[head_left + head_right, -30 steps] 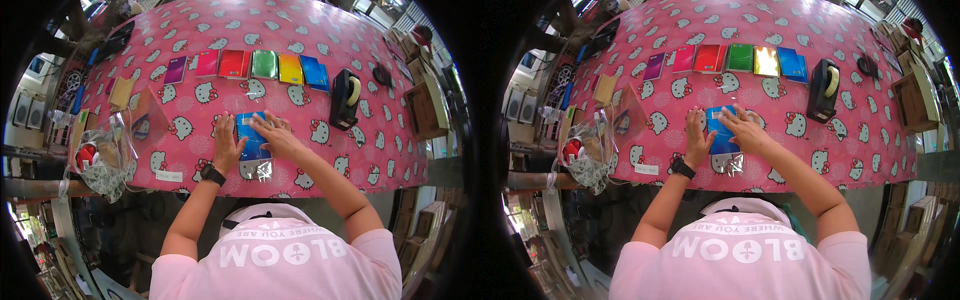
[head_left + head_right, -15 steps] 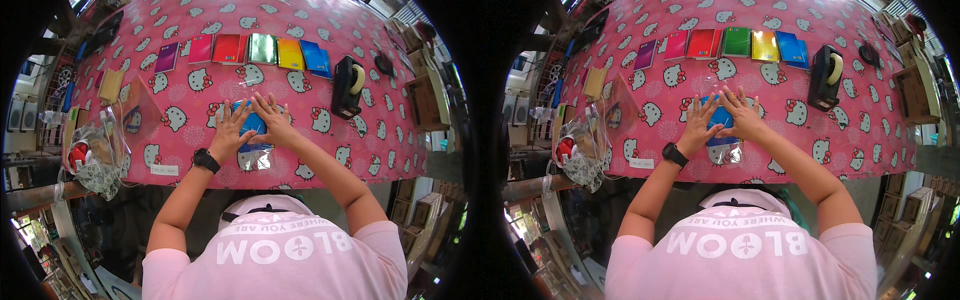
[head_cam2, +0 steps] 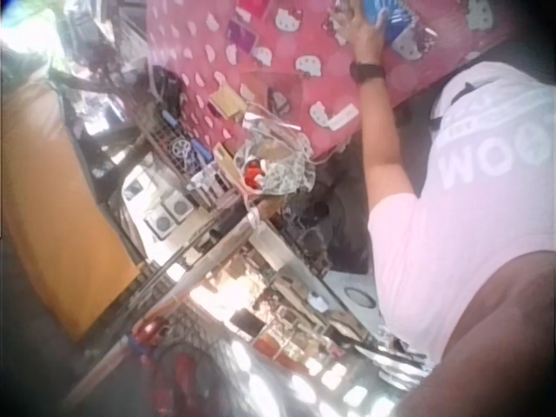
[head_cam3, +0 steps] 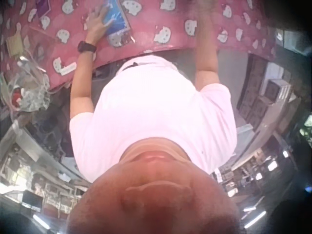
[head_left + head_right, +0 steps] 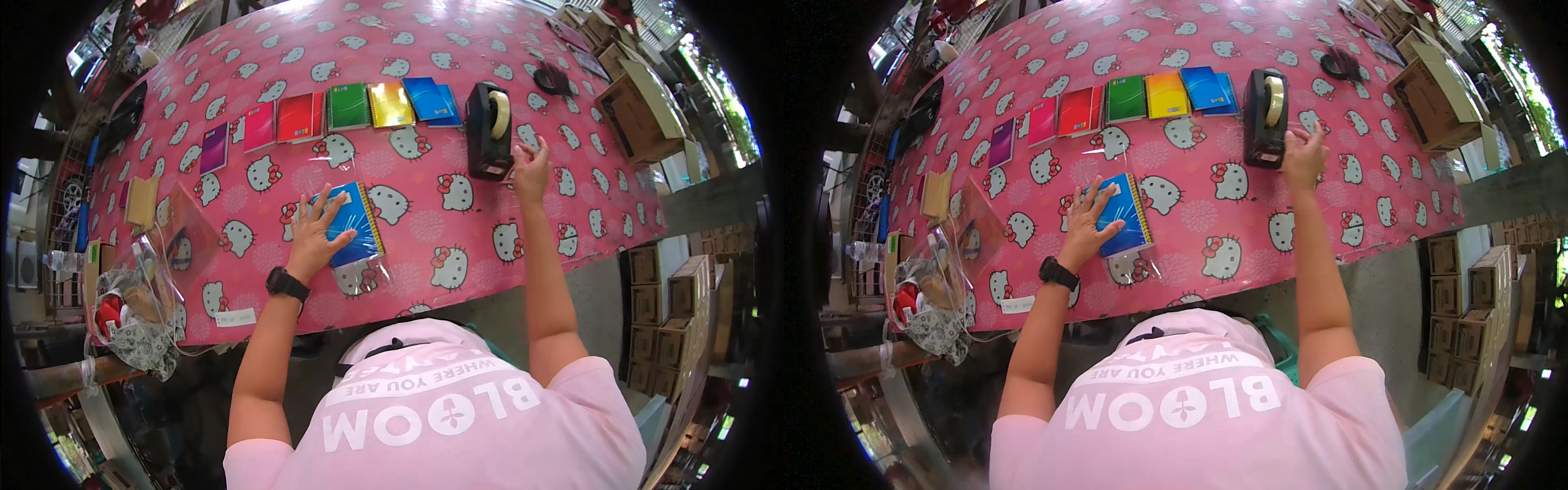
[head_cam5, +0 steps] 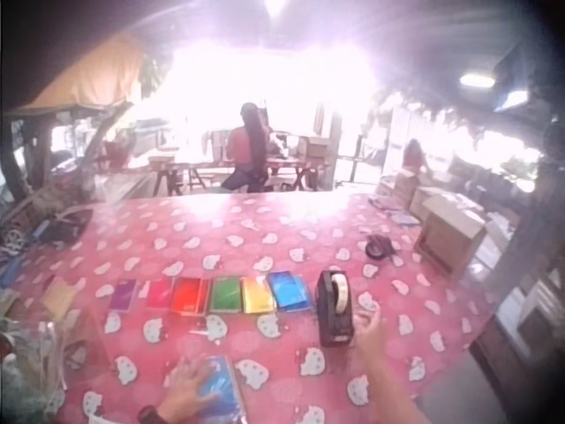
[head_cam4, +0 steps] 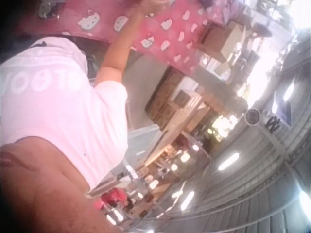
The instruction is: The person places spiral-bound notepads of different colors into plastic sleeves by hand and seals them using adhesive tape from a dispenser.
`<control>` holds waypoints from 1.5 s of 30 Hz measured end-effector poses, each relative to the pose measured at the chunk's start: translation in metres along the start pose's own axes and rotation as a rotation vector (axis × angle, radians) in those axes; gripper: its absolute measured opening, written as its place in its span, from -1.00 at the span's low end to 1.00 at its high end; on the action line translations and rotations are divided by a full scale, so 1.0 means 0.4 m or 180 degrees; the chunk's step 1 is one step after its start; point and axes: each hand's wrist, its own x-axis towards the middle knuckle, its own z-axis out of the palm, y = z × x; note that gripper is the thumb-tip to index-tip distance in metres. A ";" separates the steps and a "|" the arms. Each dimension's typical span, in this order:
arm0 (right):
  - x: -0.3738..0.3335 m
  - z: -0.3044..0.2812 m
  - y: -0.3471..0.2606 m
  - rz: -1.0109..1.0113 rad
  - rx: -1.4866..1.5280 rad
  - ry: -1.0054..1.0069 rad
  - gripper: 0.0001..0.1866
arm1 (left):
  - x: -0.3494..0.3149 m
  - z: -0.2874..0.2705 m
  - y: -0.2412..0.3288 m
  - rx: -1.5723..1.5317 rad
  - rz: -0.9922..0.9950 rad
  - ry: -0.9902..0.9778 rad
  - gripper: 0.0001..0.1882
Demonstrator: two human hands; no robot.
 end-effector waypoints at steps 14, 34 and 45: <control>-0.136 0.035 0.041 0.1463 0.2290 -0.0243 -0.73 | -0.008 -0.003 -0.010 -0.0013 -0.0022 0.0044 -0.27; -0.271 0.217 -0.356 -0.0733 -0.1779 -0.3527 -0.31 | -0.018 0.012 -0.020 -0.0727 -0.0147 0.0664 -0.20; -0.354 0.032 -0.299 -0.0494 0.1030 -0.3730 -0.29 | -0.181 -0.041 0.083 -0.2423 -0.0408 0.0417 -0.18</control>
